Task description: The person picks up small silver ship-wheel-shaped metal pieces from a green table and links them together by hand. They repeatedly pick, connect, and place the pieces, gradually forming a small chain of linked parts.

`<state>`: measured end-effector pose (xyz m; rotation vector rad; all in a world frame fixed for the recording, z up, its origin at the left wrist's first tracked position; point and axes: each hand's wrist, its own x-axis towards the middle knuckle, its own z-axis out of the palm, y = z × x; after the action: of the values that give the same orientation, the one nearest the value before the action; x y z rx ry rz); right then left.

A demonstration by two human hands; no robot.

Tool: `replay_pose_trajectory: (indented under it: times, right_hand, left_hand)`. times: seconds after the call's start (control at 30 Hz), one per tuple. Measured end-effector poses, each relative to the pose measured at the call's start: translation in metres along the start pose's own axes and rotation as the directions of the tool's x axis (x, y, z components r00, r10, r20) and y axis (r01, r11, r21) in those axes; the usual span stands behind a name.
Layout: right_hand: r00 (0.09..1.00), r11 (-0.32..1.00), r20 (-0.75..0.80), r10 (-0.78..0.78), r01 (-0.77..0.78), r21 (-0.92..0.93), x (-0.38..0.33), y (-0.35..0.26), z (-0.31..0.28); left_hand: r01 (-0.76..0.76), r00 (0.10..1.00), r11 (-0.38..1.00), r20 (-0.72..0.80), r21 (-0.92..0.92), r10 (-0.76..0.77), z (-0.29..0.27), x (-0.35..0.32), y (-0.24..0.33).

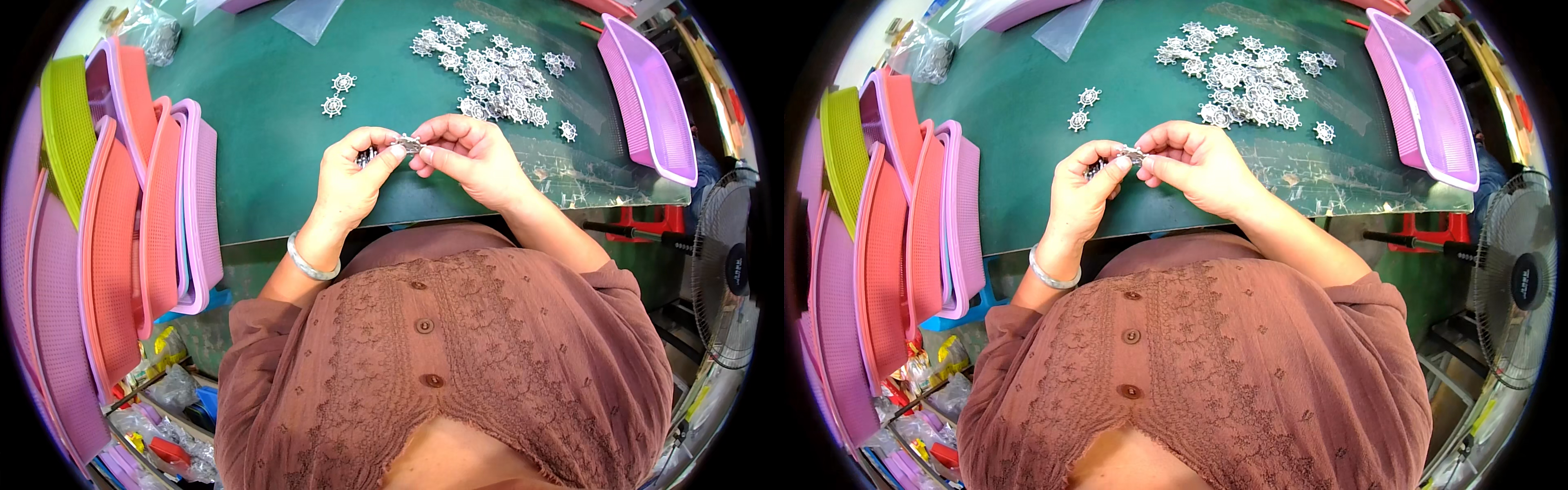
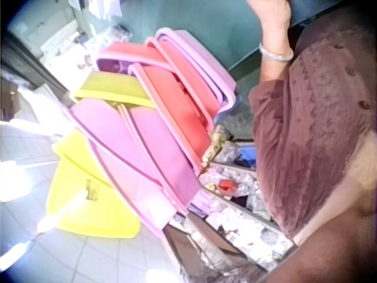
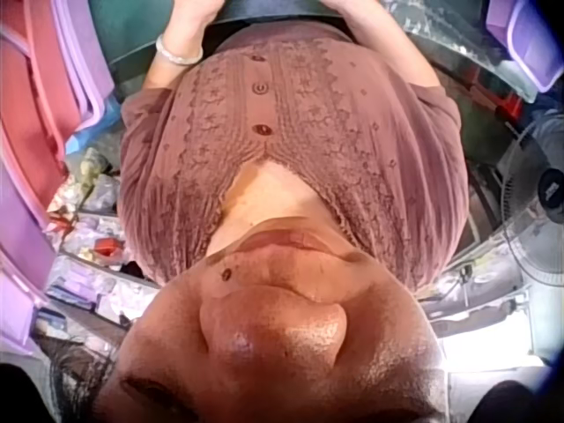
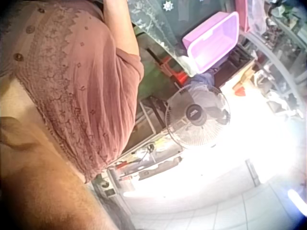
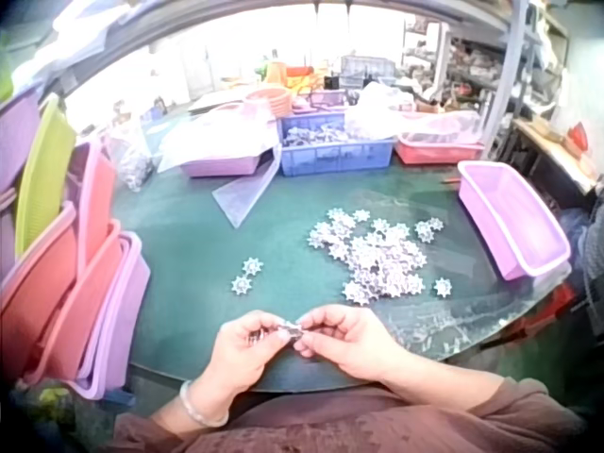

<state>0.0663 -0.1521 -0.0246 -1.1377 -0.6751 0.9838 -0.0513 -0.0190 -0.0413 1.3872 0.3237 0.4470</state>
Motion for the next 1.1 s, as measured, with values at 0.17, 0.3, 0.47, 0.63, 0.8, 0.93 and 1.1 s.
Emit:
replay_pose_trajectory:
  times: [0.17, 0.3, 0.47, 0.63, 0.8, 0.93, 1.1]
  right_hand:
    - [1.000, 1.000, -0.017, 0.006, -0.007, -0.030, -0.001, 0.000, -0.002]
    - [1.000, 1.000, -0.017, 0.004, -0.005, -0.023, -0.002, -0.002, -0.004]
    - [1.000, 1.000, -0.018, 0.022, -0.022, 0.019, -0.002, -0.003, -0.007]
    - [1.000, 0.999, -0.018, 0.022, -0.021, 0.046, -0.002, -0.001, -0.009]
    - [1.000, 1.000, -0.020, 0.019, -0.019, 0.023, -0.002, -0.001, -0.010]
    - [0.999, 0.999, -0.033, -0.005, 0.007, 0.044, -0.003, 0.002, -0.012]
    - [0.998, 0.997, -0.028, -0.052, 0.054, 0.057, -0.004, 0.003, -0.013]
  left_hand:
    - [0.089, 0.996, 0.994, 0.003, -0.060, -0.089, 0.002, 0.000, 0.003]
    - [0.173, 0.985, 0.981, 0.010, -0.092, -0.173, 0.003, 0.001, 0.004]
    - [0.257, 0.966, 0.946, 0.045, -0.197, -0.254, 0.003, 0.003, 0.003]
    - [0.323, 0.946, 0.905, 0.059, -0.276, -0.320, 0.004, 0.003, 0.002]
    - [0.267, 0.962, 0.929, 0.020, -0.255, -0.271, 0.008, 0.003, 0.002]
    - [0.130, 0.991, 0.986, -0.023, -0.102, -0.133, 0.010, 0.001, 0.000]
    - [-0.177, 0.984, 0.958, 0.011, 0.224, 0.179, 0.009, 0.003, -0.004]
